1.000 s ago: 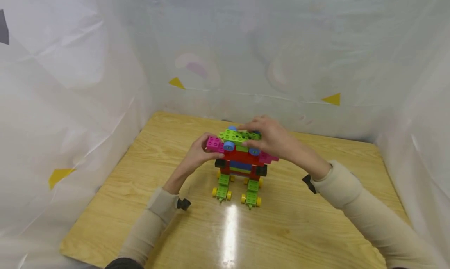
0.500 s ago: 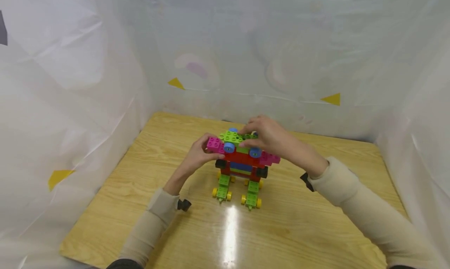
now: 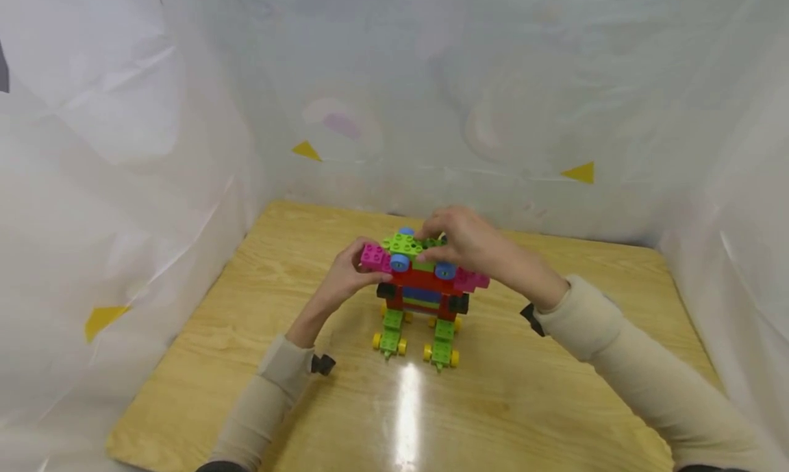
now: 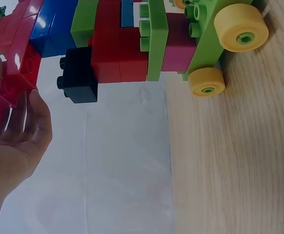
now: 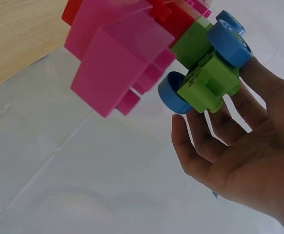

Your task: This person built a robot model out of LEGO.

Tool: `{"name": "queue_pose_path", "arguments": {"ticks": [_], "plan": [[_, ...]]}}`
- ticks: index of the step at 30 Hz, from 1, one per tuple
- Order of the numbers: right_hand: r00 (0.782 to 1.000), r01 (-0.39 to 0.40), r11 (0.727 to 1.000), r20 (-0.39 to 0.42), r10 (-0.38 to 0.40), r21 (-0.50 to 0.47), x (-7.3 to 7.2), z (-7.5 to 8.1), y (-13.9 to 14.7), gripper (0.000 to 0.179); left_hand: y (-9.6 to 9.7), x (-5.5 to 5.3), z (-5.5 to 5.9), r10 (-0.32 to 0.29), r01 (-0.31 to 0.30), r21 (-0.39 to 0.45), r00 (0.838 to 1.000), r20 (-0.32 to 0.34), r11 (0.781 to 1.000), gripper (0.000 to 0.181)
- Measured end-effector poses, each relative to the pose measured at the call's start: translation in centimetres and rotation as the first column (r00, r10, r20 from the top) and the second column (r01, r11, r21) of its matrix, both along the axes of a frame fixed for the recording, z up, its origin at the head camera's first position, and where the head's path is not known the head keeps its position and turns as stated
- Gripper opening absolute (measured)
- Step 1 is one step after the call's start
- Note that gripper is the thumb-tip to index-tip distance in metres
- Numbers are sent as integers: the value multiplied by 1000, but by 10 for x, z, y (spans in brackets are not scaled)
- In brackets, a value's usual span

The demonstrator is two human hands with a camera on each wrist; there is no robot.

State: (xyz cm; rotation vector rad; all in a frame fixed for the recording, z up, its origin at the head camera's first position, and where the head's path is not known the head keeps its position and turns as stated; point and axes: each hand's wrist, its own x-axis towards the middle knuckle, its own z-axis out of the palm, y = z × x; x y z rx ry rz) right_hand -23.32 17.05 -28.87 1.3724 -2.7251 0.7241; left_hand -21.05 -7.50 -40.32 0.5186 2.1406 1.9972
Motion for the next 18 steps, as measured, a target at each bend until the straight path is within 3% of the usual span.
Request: {"name": "queue_pose_path", "arguments": {"ticks": [10,18], "plan": [[999,25,999,34,-24,-19,4,-1,-1,28,-4,3,3,-18,18,-6,1000,-10,1000,48],[1000,22,1000,18,-22,-19,0,-2,-2,30,-6,-12,-18,-38,37,-58,999,-20,998,55]]}}
